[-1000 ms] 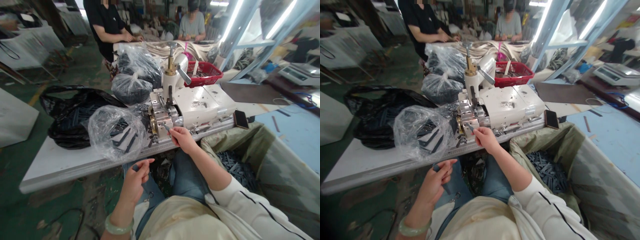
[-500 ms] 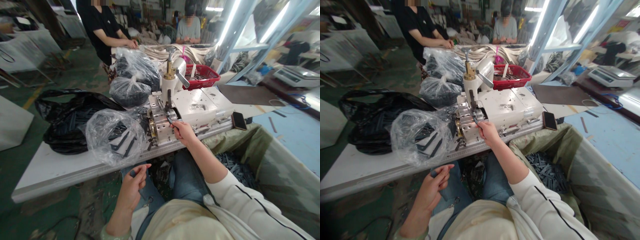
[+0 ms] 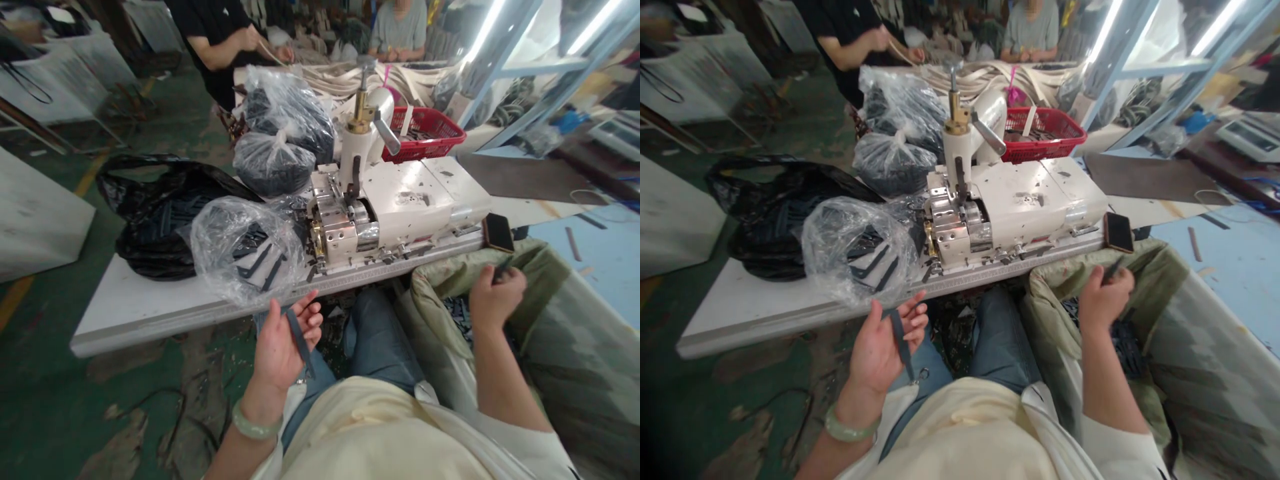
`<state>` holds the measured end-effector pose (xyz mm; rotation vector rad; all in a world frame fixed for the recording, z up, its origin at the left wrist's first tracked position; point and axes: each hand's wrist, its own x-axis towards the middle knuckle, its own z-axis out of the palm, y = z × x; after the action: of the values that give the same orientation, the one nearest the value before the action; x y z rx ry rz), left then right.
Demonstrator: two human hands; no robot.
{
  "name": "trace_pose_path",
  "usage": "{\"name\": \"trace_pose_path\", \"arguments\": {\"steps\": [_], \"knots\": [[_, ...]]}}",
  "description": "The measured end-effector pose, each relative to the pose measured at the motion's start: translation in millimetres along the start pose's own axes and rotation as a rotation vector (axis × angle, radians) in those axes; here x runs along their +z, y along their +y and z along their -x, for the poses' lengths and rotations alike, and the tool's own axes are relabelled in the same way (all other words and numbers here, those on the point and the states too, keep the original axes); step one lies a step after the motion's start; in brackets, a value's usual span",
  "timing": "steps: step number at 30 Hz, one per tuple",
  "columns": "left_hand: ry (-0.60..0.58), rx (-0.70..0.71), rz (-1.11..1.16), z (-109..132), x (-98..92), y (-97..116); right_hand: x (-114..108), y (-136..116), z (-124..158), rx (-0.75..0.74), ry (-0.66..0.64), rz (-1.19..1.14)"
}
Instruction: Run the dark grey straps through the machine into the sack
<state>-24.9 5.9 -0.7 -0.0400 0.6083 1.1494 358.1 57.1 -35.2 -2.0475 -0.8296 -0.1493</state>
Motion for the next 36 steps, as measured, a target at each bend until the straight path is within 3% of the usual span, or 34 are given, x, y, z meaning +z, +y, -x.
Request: {"name": "trace_pose_path", "arguments": {"steps": [2, 3, 4, 6, 8, 10, 12, 13, 16, 18, 20, 23, 26, 28, 31, 36], "knots": [[-0.019, -0.018, 0.031, -2.1, 3.1, -3.3, -20.3, 28.4, -10.3, -0.105, 0.122, 0.226], [-0.024, -0.028, 0.033, -4.0, 4.5, -5.6, -27.5, 31.7, -9.2, -0.126, 0.101, 0.253], [-0.03, -0.038, 0.031, -6.2, 6.1, -8.4, -32.3, 27.6, -2.7, -0.116, -0.007, 0.202], [-0.044, -0.043, 0.018, -10.6, 10.0, -15.1, -35.9, 1.4, 27.1, 0.022, -0.43, -0.072], [-0.049, -0.018, -0.005, -13.3, 14.5, -22.2, -33.8, -36.7, 74.1, 0.276, -1.075, -0.473], [-0.038, 0.034, -0.047, -13.0, 18.5, -28.7, -30.5, -71.5, 125.7, 0.518, -1.681, -0.663], [-0.02, 0.095, -0.104, -10.2, 20.4, -33.2, -28.5, -94.4, 168.0, 0.674, -1.994, -0.733], [-0.016, 0.126, -0.137, -8.2, 20.1, -34.4, -28.0, -100.8, 182.6, 0.709, -2.068, -0.746], [0.0, 0.252, -0.294, -1.7, 13.8, -32.8, -24.7, -105.2, 198.6, 0.582, -2.067, -0.727], [0.046, 0.376, -0.534, 2.0, 6.1, -27.6, -20.3, -101.0, 193.2, 0.339, -1.938, -0.667], [0.102, 0.457, -0.873, 4.8, -2.3, -20.9, -15.8, -94.6, 183.1, 0.063, -1.715, -0.595], [0.132, 0.354, -1.249, 6.9, -11.5, -13.7, -13.1, -84.6, 169.2, -0.284, -1.351, -0.575], [0.102, 0.247, -1.33, 7.3, -13.2, -13.8, -14.9, -77.2, 161.9, -0.461, -1.187, -0.653], [0.061, 0.303, -1.328, 7.2, -11.0, -15.8, -15.8, -75.4, 160.9, -0.433, -1.135, -0.698], [0.019, 0.405, -1.278, 6.5, -8.3, -17.7, -13.2, -76.1, 163.8, -0.213, -1.063, -0.788], [0.032, 0.401, -1.216, 4.2, -13.4, -17.6, -1.9, -79.9, 172.9, 0.346, -1.242, -1.097]]}}
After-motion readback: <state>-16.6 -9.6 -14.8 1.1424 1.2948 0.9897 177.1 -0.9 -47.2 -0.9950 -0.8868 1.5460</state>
